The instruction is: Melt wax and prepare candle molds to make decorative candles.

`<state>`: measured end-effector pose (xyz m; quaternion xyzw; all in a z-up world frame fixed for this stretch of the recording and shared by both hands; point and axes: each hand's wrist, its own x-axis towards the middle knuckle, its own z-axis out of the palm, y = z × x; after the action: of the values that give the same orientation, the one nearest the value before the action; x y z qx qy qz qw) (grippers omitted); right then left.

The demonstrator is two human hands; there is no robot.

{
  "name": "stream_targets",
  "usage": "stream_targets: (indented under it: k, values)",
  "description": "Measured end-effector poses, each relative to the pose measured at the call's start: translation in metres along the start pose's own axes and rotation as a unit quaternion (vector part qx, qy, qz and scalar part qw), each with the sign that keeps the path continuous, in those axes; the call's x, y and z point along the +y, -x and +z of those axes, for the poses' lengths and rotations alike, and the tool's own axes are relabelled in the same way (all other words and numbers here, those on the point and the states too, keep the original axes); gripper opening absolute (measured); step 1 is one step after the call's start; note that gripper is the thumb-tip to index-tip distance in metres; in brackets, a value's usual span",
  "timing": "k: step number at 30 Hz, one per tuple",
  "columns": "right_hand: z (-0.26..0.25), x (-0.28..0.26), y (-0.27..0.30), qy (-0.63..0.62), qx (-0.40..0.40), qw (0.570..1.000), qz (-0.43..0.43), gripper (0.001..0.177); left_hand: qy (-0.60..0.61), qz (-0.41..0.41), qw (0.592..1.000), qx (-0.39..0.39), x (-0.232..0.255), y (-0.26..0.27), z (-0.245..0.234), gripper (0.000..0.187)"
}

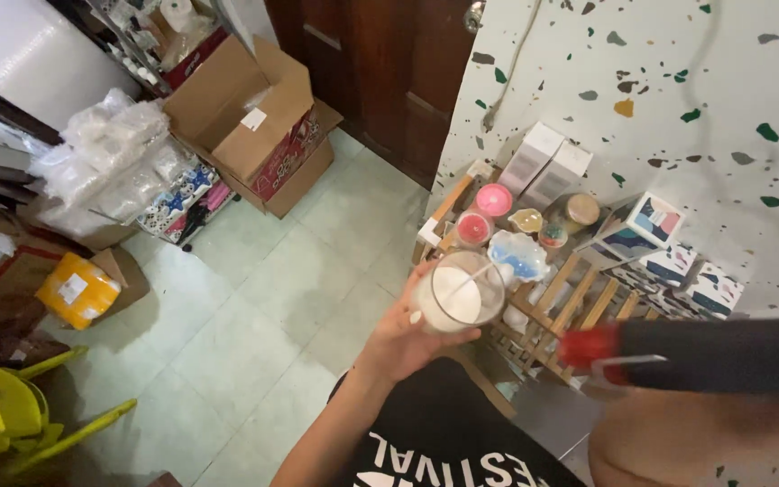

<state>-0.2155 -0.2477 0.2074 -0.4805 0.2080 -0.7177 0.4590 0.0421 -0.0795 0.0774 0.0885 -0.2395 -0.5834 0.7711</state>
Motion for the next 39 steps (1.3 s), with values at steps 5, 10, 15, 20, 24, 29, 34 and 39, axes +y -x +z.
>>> stream_targets:
  k: [5, 10, 15, 20, 24, 29, 34, 39]
  values:
    - [0.077, 0.002, 0.025, -0.01, -0.056, 0.998, -0.01, 0.037, 0.003, 0.001, 1.0, 0.008, 0.002, 0.008, 0.013, 0.091]
    - [0.098, 0.022, 0.03, -0.022, -0.115, 0.993, -0.017, 0.035, -0.014, 0.015, 1.0, 0.011, 0.007, 0.015, 0.016, 0.091]
    - [0.108, 0.006, 0.038, -0.034, -0.167, 0.985, -0.028, 0.034, -0.025, 0.018, 0.999, 0.013, 0.012, 0.016, 0.017, 0.091]
    - [0.117, -0.013, 0.042, -0.044, -0.213, 0.975, -0.04, 0.033, -0.031, 0.023, 0.999, 0.018, 0.013, 0.016, 0.017, 0.091]
    - [0.132, -0.02, 0.04, -0.054, -0.25, 0.965, -0.053, 0.033, -0.029, 0.022, 0.999, 0.018, 0.015, 0.016, 0.016, 0.092]
    - [0.14, -0.025, 0.039, -0.06, -0.295, 0.951, -0.064, 0.034, -0.029, 0.021, 0.999, 0.019, 0.016, 0.014, 0.015, 0.093]
    - [0.143, -0.028, 0.045, -0.064, -0.322, 0.942, -0.07, 0.038, -0.032, 0.033, 0.999, 0.013, 0.019, 0.017, 0.017, 0.093]
    - [0.148, -0.027, 0.047, -0.067, -0.338, 0.935, -0.079, 0.043, -0.041, 0.04, 0.998, 0.016, 0.018, 0.02, 0.014, 0.09]
